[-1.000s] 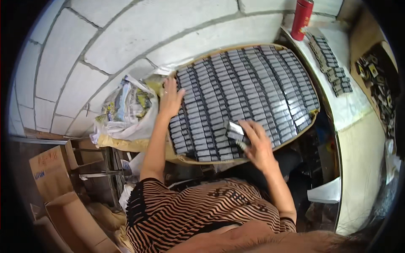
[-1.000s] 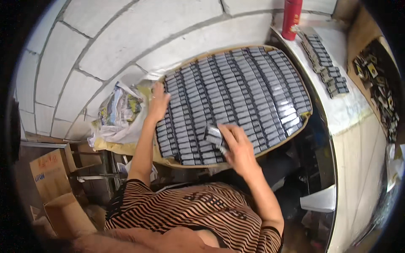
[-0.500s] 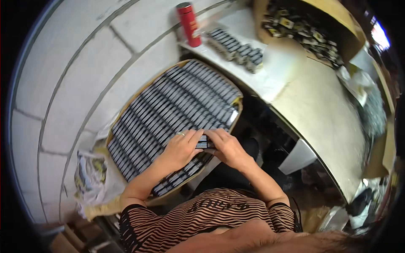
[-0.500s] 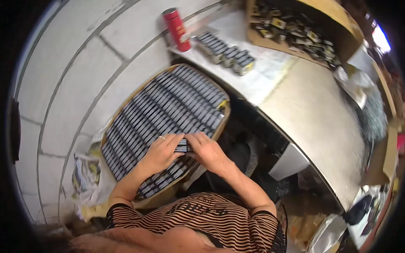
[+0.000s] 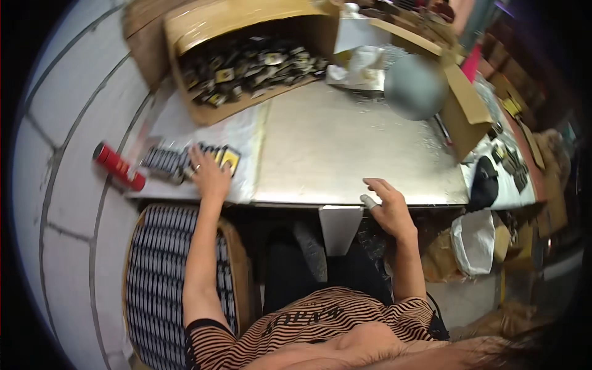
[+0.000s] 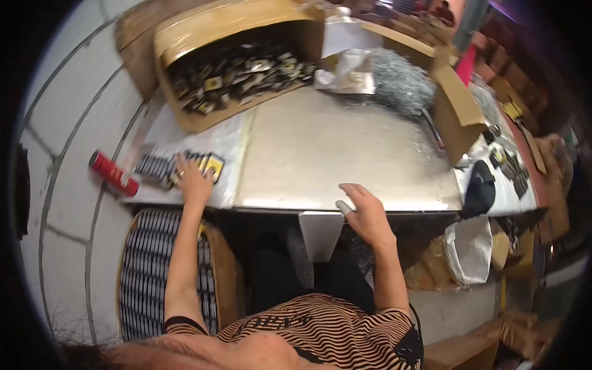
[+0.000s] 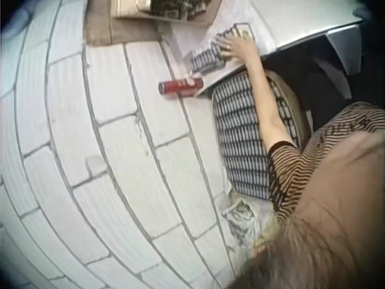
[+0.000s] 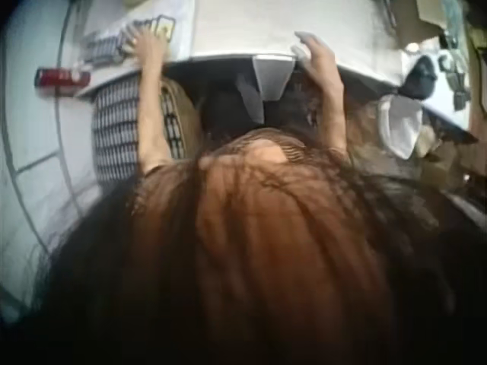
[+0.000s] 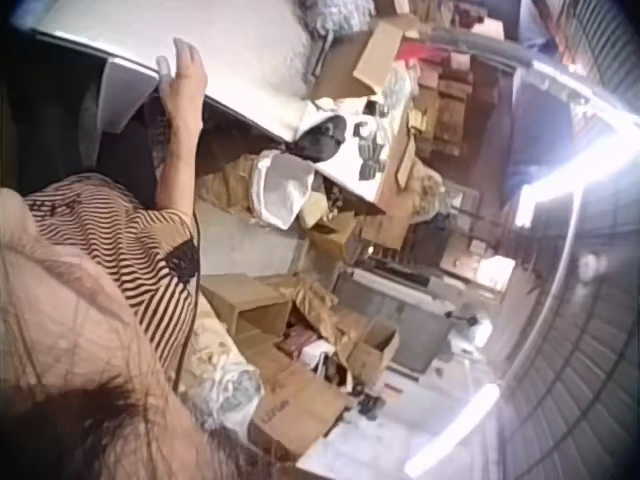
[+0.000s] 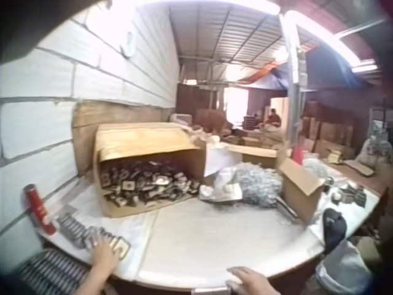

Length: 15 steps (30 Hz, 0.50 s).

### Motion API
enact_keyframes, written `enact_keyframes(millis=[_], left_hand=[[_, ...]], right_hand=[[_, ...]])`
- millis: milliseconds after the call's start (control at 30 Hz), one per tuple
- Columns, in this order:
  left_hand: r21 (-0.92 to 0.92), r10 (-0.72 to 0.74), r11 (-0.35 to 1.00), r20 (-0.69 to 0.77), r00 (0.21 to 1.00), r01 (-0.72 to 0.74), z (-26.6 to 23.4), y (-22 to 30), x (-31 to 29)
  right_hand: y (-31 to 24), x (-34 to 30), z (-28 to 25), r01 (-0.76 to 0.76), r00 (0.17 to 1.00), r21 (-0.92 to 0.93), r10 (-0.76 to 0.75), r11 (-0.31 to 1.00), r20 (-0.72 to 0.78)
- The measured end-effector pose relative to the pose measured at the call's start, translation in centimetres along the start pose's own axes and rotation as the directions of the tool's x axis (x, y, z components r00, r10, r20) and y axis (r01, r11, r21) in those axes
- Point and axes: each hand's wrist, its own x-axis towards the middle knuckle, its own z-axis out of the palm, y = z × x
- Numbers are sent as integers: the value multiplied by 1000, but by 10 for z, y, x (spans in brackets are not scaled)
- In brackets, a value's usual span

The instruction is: Assembling, labeling, and packaging small components into boxes and trays.

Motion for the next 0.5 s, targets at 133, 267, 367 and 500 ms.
enact_keyframes(millis=[133,267,367,500], left_hand=[[12,136,991,8,991,-136,6,26,1],[-214,436,877,-19,900,-429,-21,59,-12],[-257,529,826,44,848,-501,-30,69,-28],[-221,534,836,112,838,-503,-56,52,-46]], right_hand=[[104,9,-41,-180,941,114,205,977,-270],[274,54,-69,-327,784,21,284,945,-552],[386,89,-75,-338,784,-208,152,918,-602],[451,153,-80,-688,721,-376,528,621,-449]])
